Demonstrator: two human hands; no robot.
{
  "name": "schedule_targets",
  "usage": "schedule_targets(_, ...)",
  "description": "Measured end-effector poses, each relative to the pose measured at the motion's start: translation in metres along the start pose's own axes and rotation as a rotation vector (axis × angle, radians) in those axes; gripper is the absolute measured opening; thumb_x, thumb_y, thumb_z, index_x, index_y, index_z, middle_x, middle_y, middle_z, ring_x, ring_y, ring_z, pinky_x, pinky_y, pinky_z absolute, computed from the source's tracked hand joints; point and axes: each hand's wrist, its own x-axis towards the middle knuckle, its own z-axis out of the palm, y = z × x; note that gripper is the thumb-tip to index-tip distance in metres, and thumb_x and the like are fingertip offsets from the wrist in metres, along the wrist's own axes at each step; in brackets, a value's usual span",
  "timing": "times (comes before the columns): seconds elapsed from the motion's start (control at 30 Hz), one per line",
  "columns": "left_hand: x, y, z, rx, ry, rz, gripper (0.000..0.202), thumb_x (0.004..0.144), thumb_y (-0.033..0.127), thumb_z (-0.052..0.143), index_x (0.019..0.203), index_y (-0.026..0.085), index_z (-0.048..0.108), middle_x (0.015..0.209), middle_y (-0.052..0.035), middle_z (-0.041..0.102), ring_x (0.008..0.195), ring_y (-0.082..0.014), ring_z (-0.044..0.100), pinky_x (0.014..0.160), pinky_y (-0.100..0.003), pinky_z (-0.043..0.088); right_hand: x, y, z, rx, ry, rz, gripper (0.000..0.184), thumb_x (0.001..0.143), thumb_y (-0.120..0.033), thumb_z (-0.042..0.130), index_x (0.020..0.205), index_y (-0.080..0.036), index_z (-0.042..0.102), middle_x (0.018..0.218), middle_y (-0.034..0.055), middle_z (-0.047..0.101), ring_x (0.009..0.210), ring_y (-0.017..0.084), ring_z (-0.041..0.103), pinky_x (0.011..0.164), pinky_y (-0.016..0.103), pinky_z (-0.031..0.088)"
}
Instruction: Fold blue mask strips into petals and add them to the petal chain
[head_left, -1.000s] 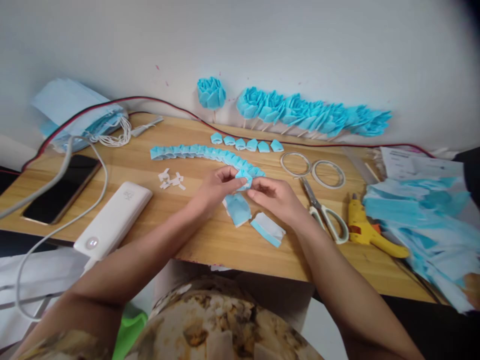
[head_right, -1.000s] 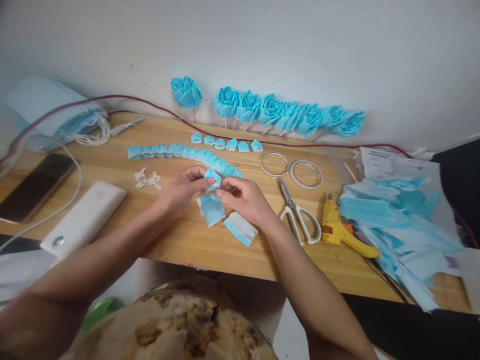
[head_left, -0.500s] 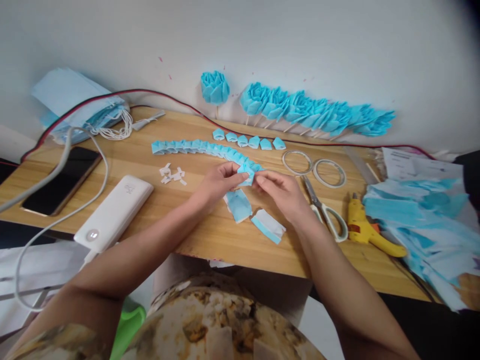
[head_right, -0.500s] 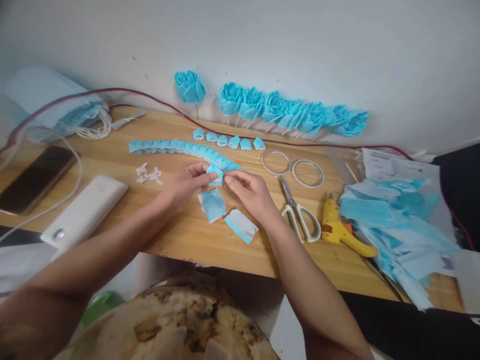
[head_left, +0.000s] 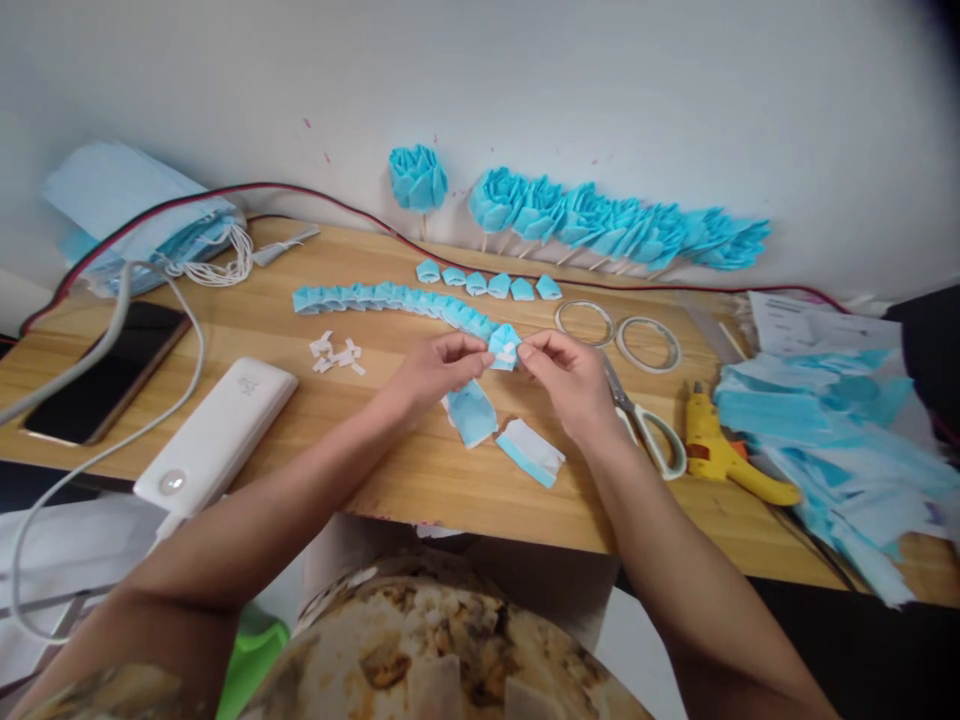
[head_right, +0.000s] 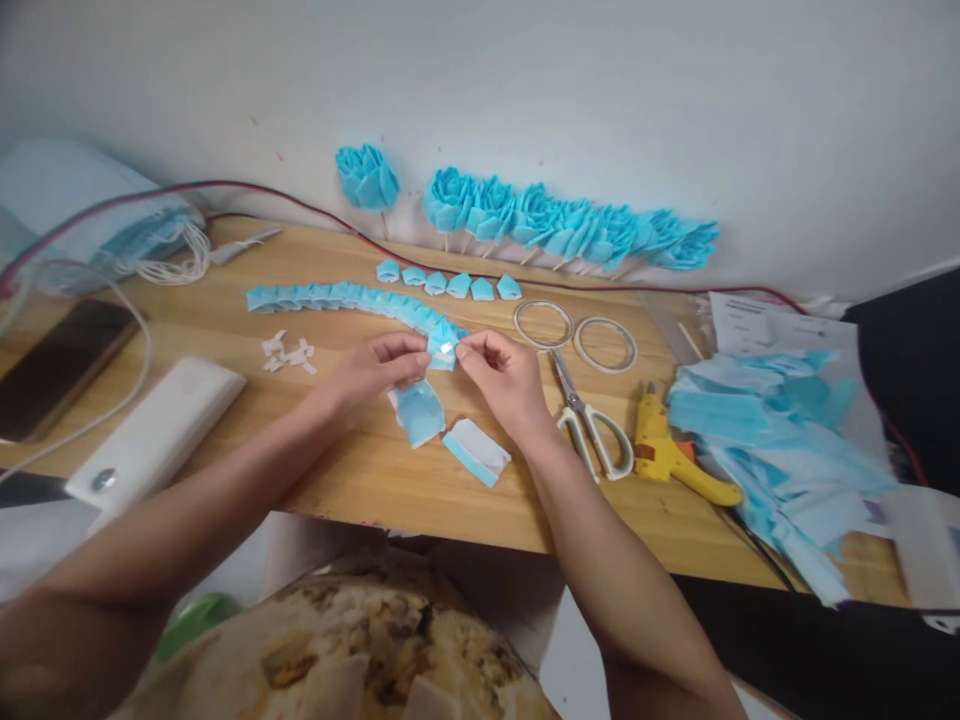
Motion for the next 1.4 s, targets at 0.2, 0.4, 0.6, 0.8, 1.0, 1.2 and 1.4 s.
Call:
schedule_targets(0.2,-0.0017,0.0049,0.0018,-0.002,0.073,0.027,0.017,0.07,0.029,0.071,0.068,0.017,0.059,0.06,0.0046,0.051,0.055,-0.0076,0.041,0.056,-0.024,0.034,-0.0004,0.0023,0.0007,0.079,-0.022,0.036,0.022,0.085,-0.043,0.067,0.09,-0.022,0.073,0.073,-0.0002,0.065,0.069,0.014,0.058,0.068,0.03,0.049)
schedule_targets(0.4,-0.001,0.0049,0.0008,-0.038,0.15,0.056,0.017,0.071,0.029,0.071,0.069,0.017,0.058,0.06,0.0041,0.051,0.054,-0.0078,0.042,0.055,-0.024,0.034,0.0016,0.0015,0.0003,0.2,-0.037,0.067,0.031,0.085,-0.049,0.069,0.099,-0.023,0.074,0.073,-0.0011,0.063,0.066,0.013,0.058,0.067,0.03,0.052)
schedule_targets(0.6,-0.0015,0.0055,0.0012,-0.035,0.142,0.061,0.017,0.072,0.029,0.07,0.069,0.017,0.058,0.061,0.0036,0.051,0.056,-0.0082,0.042,0.056,-0.024,0.035,0.0022,0.0043,0.0009,0.159,-0.051,0.08,0.035,0.076,-0.038,0.078,0.108,-0.025,0.074,0.078,-0.0034,0.064,0.07,0.012,0.059,0.073,0.03,0.054)
schedule_targets(0.8,-0.0026,0.0073,0.0028,-0.017,0.122,0.037,0.017,0.072,0.029,0.069,0.071,0.017,0.058,0.062,0.0042,0.051,0.056,-0.0078,0.042,0.057,-0.024,0.035,0.0017,0.0058,0.0019,0.225,-0.027,0.044,0.031,0.077,-0.031,0.078,0.108,-0.025,0.075,0.078,-0.004,0.068,0.071,0.012,0.064,0.077,0.031,0.056)
schedule_targets(1.0,-0.0021,0.002,0.003,-0.011,0.06,0.031,0.02,0.072,0.033,0.071,0.072,0.017,0.059,0.062,0.0049,0.052,0.056,-0.0072,0.041,0.057,-0.023,0.034,0.0009,0.0061,0.002,0.174,-0.018,0.043,0.02,0.084,-0.042,0.074,0.093,-0.025,0.077,0.085,-0.0001,0.073,0.077,0.015,0.064,0.078,0.032,0.054)
schedule_targets(1.2,-0.0018,0.0009,0.0032,0.018,0.042,0.003,0.023,0.075,0.037,0.068,0.086,0.016,0.065,0.065,0.0035,0.056,0.058,-0.0085,0.043,0.058,-0.024,0.035,0.0004,0.0023,0.0012,0.098,-0.004,0.046,0.014,0.079,-0.035,0.075,0.074,-0.023,0.07,0.07,-0.0028,0.064,0.069,0.013,0.057,0.069,0.028,0.048)
schedule_targets(1.4,-0.0023,0.003,0.0034,0.058,0.043,0.033,0.02,0.075,0.035,0.069,0.078,0.016,0.063,0.064,0.0043,0.054,0.057,-0.0076,0.042,0.057,-0.024,0.034,0.0005,0.0051,0.002,0.064,-0.041,0.014,0.014,0.082,-0.035,0.071,0.077,-0.022,0.071,0.071,-0.0023,0.064,0.068,0.013,0.057,0.067,0.028,0.046)
